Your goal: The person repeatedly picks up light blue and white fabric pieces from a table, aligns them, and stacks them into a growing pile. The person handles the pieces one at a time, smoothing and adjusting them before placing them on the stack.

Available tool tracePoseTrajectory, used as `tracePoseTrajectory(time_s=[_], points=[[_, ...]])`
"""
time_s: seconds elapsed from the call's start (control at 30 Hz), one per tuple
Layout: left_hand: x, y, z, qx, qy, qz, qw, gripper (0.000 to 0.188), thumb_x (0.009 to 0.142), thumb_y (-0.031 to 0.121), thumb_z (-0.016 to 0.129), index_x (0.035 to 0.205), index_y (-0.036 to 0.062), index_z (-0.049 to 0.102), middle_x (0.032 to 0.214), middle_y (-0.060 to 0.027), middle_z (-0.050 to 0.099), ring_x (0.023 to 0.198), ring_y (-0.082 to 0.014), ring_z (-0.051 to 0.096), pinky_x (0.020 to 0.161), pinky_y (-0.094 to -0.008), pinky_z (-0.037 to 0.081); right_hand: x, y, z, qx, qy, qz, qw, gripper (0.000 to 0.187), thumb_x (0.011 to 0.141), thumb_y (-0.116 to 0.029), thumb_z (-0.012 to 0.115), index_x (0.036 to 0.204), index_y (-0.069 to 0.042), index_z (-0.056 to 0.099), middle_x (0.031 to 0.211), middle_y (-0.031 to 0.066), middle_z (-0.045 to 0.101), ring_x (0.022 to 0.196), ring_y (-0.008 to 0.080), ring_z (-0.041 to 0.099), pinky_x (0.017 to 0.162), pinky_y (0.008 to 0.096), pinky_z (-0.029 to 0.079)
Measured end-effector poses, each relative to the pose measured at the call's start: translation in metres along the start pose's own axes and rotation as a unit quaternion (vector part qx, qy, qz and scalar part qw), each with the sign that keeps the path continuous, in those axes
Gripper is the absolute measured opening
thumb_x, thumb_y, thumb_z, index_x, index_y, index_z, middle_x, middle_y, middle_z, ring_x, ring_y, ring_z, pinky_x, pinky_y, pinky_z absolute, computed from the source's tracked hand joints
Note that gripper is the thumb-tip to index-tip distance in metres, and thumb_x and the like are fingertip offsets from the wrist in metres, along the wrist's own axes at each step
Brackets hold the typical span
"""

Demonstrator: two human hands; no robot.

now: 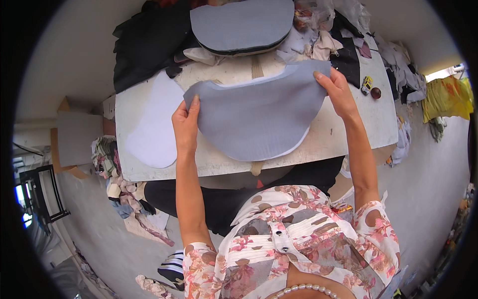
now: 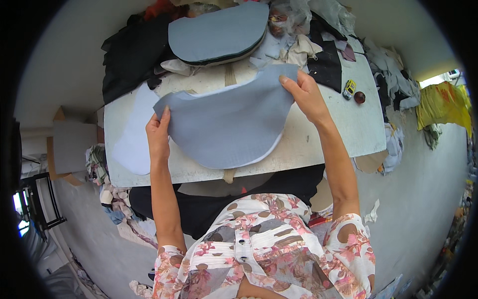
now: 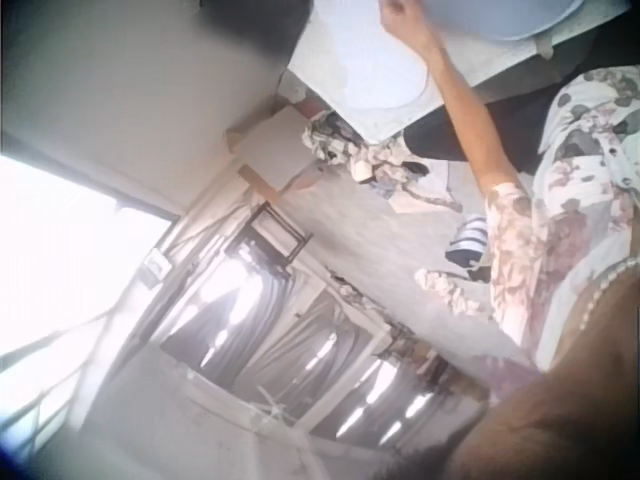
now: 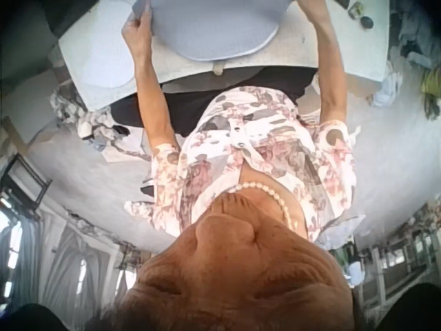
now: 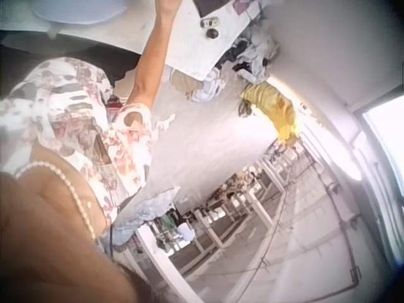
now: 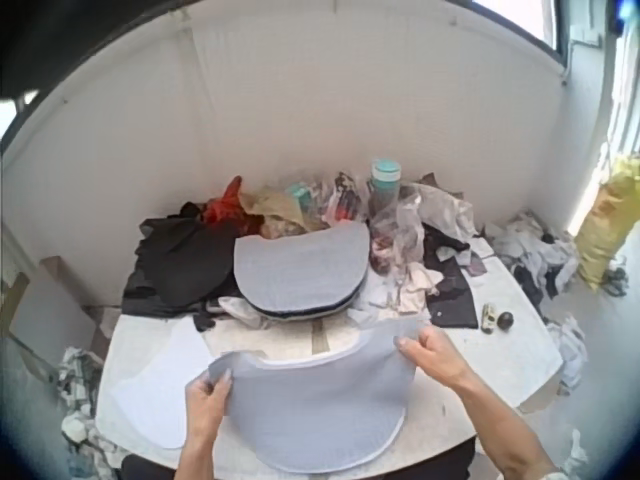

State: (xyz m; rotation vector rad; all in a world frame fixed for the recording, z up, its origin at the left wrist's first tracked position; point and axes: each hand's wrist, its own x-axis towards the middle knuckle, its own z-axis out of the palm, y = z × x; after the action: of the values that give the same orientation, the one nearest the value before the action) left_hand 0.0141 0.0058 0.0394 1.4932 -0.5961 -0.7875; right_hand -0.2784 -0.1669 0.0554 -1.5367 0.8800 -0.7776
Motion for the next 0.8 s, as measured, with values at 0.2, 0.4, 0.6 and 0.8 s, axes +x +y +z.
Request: tracePoseTrajectory(time_s=[0.2, 0.4, 0.6, 0.8], points=[[0.023, -0.02, 0.001, 0.276, 0.072, 0.096, 0.954, 0.036, 0.084, 0.028, 0.071, 0.07, -0.0001, 0.054, 0.055, 0.0016, 0.044, 0.055, -0.0082, 0.035, 0.051, -0.0258, 0.032, 0.023, 0.038, 0.006, -0.269, 0.066, -0.047, 0.96, 0.028, 0.088, -0.025, 0.063, 0.083, 0.0, 0.052, 0.06, 0.012, 0.054, 0.05, 0.0201, 0.052, 0.05, 0.0342, 0.042], [0.027, -0.026, -0.001, 0.308, 0.104, 0.1, 0.94, 0.036, 0.084, 0.03, 0.071, 0.075, -0.0015, 0.057, 0.056, -0.0005, 0.047, 0.054, -0.0092, 0.038, 0.05, -0.026, 0.034, 0.023, 0.041, 0.013, -0.322, 0.101, -0.072, 0.939, 0.029, 0.085, -0.023, 0.067, 0.081, -0.001, 0.049, 0.061, 0.0177, 0.056, 0.056, 0.0347, 0.057, 0.052, 0.0403, 0.042], [0.027, -0.031, 0.001, 0.308, 0.119, 0.106, 0.938, 0.033, 0.084, 0.031, 0.072, 0.082, -0.0005, 0.061, 0.058, -0.0006, 0.05, 0.053, -0.0087, 0.041, 0.051, -0.0258, 0.038, 0.027, 0.046, 0.016, -0.385, 0.108, -0.096, 0.912, 0.025, 0.085, -0.024, 0.067, 0.089, -0.003, 0.053, 0.062, 0.0169, 0.058, 0.059, 0.0356, 0.061, 0.054, 0.0416, 0.045], [0.01, -0.014, 0.006, 0.382, 0.135, 0.174, 0.897, 0.041, 0.086, 0.035, 0.067, 0.114, 0.0055, 0.06, 0.1, -0.0084, 0.061, 0.088, -0.0206, 0.057, 0.078, -0.0316, 0.045, 0.011, 0.005, 0.024, -0.45, 0.144, -0.16, 0.866, 0.045, 0.084, -0.033, 0.067, 0.119, -0.008, 0.054, 0.104, 0.0177, 0.061, 0.1, 0.0336, 0.058, 0.082, 0.0416, 0.047]])
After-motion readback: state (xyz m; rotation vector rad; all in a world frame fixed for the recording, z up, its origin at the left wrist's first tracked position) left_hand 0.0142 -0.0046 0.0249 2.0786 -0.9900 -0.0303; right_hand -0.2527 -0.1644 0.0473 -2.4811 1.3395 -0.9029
